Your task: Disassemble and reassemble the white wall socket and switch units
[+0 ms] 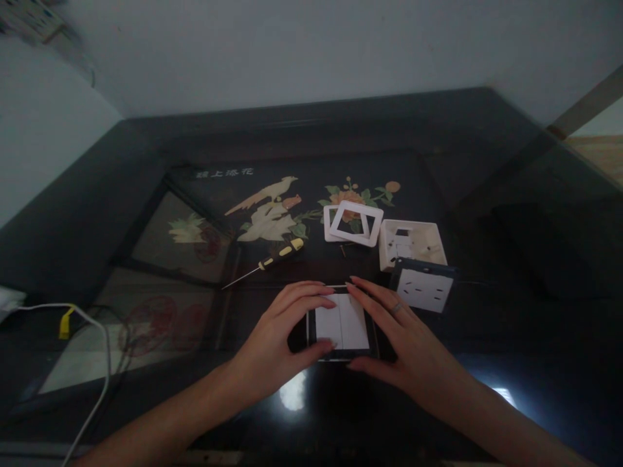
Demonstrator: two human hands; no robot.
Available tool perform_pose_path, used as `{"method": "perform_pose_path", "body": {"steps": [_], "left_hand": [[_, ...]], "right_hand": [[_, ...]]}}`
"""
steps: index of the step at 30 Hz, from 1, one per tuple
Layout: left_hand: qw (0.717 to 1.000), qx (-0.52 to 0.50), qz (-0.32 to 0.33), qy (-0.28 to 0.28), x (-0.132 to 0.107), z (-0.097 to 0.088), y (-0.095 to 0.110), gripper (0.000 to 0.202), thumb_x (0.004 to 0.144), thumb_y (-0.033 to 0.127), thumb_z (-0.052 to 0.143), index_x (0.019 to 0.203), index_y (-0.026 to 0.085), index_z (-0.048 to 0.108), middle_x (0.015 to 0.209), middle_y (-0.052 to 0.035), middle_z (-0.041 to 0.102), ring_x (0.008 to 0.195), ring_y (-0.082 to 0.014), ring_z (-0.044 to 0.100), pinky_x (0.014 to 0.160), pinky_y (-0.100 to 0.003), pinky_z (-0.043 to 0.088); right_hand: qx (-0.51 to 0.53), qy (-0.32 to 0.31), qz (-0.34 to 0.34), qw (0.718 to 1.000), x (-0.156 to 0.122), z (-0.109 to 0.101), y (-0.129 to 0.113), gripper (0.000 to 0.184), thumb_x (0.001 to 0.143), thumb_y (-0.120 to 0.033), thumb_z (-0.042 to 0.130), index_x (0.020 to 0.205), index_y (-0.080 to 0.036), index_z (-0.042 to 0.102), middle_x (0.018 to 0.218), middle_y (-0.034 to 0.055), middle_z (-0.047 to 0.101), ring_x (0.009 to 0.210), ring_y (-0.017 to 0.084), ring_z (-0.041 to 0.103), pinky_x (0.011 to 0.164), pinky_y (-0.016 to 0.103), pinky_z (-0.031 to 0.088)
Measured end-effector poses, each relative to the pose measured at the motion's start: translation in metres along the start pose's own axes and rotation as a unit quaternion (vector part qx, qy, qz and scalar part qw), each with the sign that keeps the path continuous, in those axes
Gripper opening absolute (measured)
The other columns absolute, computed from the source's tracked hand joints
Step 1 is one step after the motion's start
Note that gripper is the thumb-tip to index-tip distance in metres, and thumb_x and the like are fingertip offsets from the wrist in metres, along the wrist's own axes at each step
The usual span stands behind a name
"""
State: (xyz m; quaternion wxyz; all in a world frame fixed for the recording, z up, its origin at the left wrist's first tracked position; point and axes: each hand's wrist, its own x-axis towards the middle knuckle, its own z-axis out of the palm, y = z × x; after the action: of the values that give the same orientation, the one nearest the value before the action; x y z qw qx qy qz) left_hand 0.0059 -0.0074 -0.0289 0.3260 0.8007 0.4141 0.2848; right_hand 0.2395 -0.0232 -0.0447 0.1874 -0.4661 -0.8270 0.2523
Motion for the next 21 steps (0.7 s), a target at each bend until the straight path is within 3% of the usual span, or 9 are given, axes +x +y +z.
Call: {"method": "perform_pose_path", "body": {"steps": [9,21], "left_hand": [[0.999,0.039,0.019,-0.009,0.0005,-0.0026,0.0026,0.042,0.081,0.02,0.073,0.12,0.023,0.057,0.131,-0.0077,0.063,0.128,-0.0236,0.054,0.115,-0.049,0.037],[0.999,0.052,0.002,-0.016,-0.0018,-0.0017,0.0035,0.042,0.081,0.018,0.072,0.121,0.023,0.057,0.134,-0.0064,0.062,0.131,-0.0223,0.052,0.116,-0.047,0.036]], "right_hand": [[-0.021,0.015,-0.033,0.999,0.0004,-0.0003,0.0013,0.089,0.079,-0.044,0.072,0.15,-0.025,0.021,0.149,0.0161,0.041,0.134,0.032,0.045,0.104,0.054,0.046],[-0.027,0.019,-0.034,0.999,0.0017,-0.0008,-0.0001,0.094,0.077,-0.041,0.075,0.15,-0.028,0.018,0.149,0.0157,0.042,0.134,0.033,0.046,0.104,0.055,0.047]]}}
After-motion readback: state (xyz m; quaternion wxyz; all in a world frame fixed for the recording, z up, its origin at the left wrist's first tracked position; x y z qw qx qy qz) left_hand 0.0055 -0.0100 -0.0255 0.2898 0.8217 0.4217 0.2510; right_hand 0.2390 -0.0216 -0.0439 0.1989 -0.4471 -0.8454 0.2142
